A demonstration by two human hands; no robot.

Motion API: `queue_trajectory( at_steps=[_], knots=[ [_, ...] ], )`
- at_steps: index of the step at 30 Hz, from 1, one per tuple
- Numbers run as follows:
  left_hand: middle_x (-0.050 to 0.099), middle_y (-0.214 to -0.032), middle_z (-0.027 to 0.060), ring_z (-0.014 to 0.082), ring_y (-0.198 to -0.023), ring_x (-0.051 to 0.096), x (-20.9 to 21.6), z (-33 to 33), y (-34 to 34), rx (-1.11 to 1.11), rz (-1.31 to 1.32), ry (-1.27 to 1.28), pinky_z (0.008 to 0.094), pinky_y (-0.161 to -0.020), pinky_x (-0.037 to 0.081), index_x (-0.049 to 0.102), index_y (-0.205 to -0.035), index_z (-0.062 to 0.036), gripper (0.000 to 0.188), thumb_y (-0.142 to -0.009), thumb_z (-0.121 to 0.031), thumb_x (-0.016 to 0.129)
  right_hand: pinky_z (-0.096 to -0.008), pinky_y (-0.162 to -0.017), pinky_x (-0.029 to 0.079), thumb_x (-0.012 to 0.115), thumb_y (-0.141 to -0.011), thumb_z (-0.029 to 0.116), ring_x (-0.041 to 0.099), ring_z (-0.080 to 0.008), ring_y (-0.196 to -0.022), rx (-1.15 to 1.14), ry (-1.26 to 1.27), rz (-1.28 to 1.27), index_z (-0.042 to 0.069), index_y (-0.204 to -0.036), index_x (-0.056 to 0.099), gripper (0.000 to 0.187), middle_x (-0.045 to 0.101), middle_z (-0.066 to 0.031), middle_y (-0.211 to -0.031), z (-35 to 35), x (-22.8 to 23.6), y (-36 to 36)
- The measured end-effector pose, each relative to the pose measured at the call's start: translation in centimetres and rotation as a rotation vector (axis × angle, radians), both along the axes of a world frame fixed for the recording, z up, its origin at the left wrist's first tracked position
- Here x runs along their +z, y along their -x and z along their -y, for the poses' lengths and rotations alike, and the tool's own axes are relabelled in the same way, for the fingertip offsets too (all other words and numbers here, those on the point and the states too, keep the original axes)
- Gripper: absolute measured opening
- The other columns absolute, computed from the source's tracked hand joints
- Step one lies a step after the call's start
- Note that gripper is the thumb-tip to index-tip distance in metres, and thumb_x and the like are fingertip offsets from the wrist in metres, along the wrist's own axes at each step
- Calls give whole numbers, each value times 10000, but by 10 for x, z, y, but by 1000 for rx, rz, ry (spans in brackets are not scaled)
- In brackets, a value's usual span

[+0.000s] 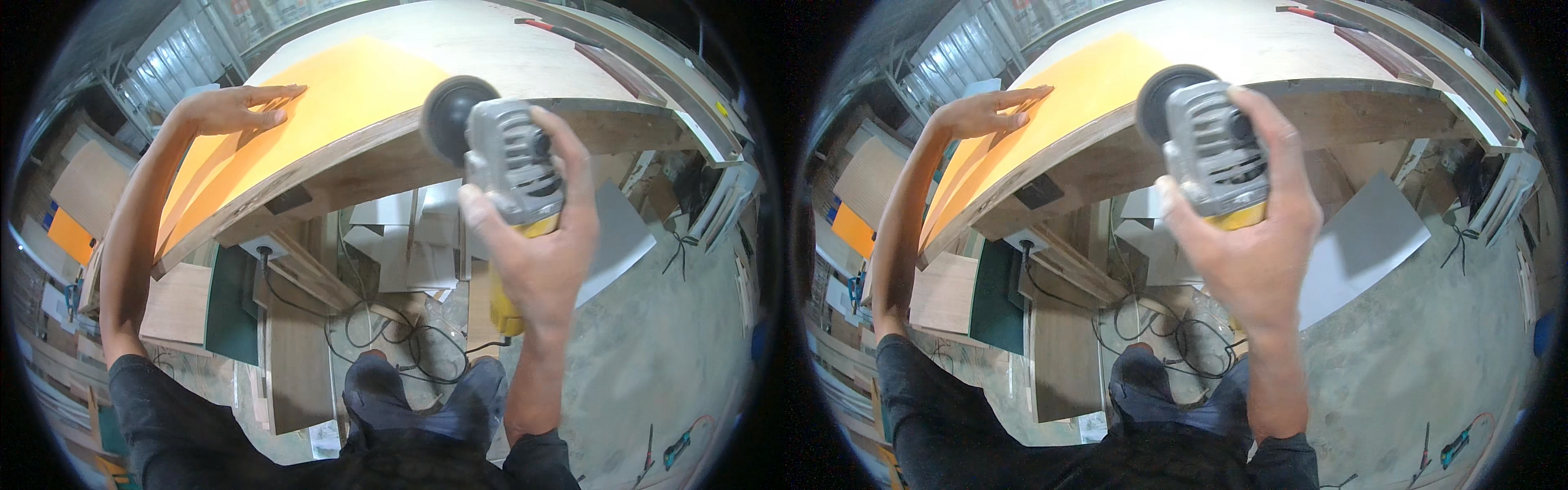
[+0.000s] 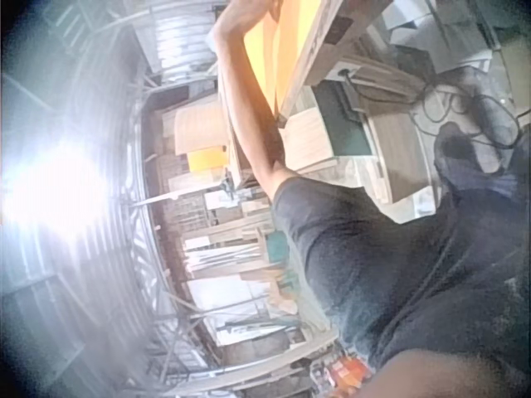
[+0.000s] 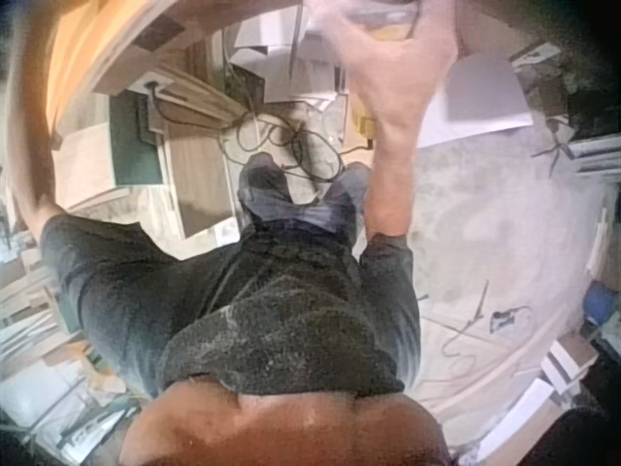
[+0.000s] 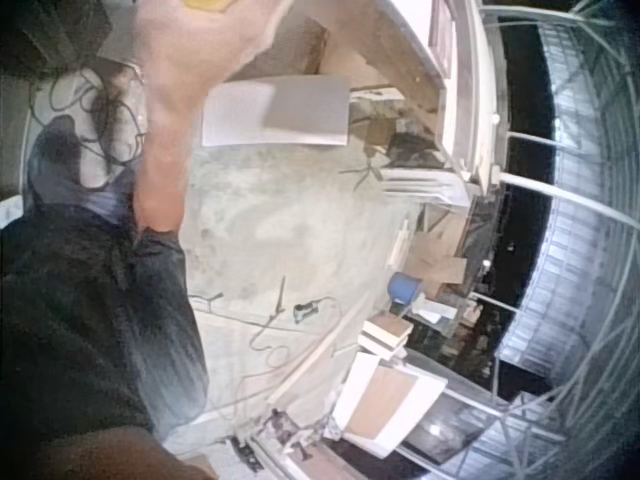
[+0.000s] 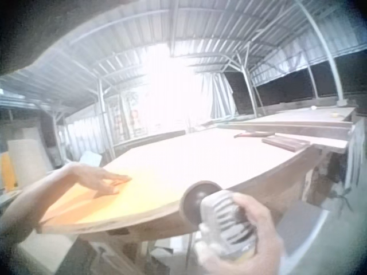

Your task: The person uses an electric hand planer to shave the edge of a wooden board and then uses a power sander to smooth the edge.

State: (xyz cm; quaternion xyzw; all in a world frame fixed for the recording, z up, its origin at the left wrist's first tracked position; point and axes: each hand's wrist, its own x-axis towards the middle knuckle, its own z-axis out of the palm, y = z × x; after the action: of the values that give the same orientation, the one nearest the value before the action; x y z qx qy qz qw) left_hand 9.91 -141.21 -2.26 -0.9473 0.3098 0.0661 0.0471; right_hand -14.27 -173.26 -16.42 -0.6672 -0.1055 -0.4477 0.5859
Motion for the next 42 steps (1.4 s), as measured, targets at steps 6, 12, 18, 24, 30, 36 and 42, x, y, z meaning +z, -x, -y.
queue_trajectory(
  at_steps=[6, 12, 18, 24, 30, 36, 42],
  knots=[
    [346, -1671, 88, 387, -1531, 314, -2, -10, -2, -5, 30, 22, 565, -1253, 230, 387, -1603, -324, 853, -905, -804, 485, -379, -991, 546, 830, -726, 96, 669, -253, -1138, -24, 247, -45, 106, -1424, 561, 748, 642, -151, -1277, -44, -6, 16],
    [334, -1673, 104, 395, -1539, 289, -4, -5, -4, -1, 19, 25, 598, -1252, 207, 366, -1610, -319, 894, -883, -829, 464, -365, -994, 543, 817, -735, 92, 667, -250, -1146, -55, 98, 70, 96, -1422, 561, 733, 640, -171, -1279, 1, -6, -1],
    [304, -1684, 112, 393, -1553, 257, -1, -5, 0, 11, -3, 5, 600, -1259, 181, 334, -1629, -248, 962, -879, -844, 430, -355, -972, 549, 814, -732, 74, 674, -239, -1104, -36, 202, -82, 121, -1418, 567, 731, 645, -144, -1268, -28, -2, 17],
    [403, -1629, 135, 370, -1500, 362, -3, -8, 11, -42, 49, 58, 545, -1238, 258, 417, -1587, -155, 815, -983, -699, 470, -351, -956, 548, 827, -707, 55, 666, -214, -1105, -40, 157, -29, 89, -1405, 571, 744, 643, -135, -1255, -36, -10, 27],
    [711, -1304, 160, 266, -1114, 692, -10, 47, 121, -131, 108, 355, 461, -1042, 515, 611, -1438, -70, 524, -1045, -415, 580, -348, -957, 556, 806, -713, 17, 650, -209, -1124, -204, -2, 25, 73, -1416, 546, 751, 610, -127, -1291, -3, -17, 52],
    [627, -1378, 236, 382, -1226, 646, -81, 37, 161, -280, 752, 236, 470, -1047, 538, 528, -1438, -20, 554, -932, -164, 703, -338, -1041, 487, 796, -729, -5, 598, -197, -1191, -246, -104, -87, 53, -1409, 538, 730, 580, -102, -1321, -14, -12, 84],
    [632, -1374, 227, 367, -1284, 614, -84, 11, 178, -415, 777, 349, 445, -1079, 536, 556, -1406, -17, 566, -862, 23, 705, -340, -1016, 508, 825, -717, 18, 611, -206, -1178, -231, 9, -38, 46, -1408, 545, 747, 586, -118, -1349, -39, -16, 100]
  ],
)
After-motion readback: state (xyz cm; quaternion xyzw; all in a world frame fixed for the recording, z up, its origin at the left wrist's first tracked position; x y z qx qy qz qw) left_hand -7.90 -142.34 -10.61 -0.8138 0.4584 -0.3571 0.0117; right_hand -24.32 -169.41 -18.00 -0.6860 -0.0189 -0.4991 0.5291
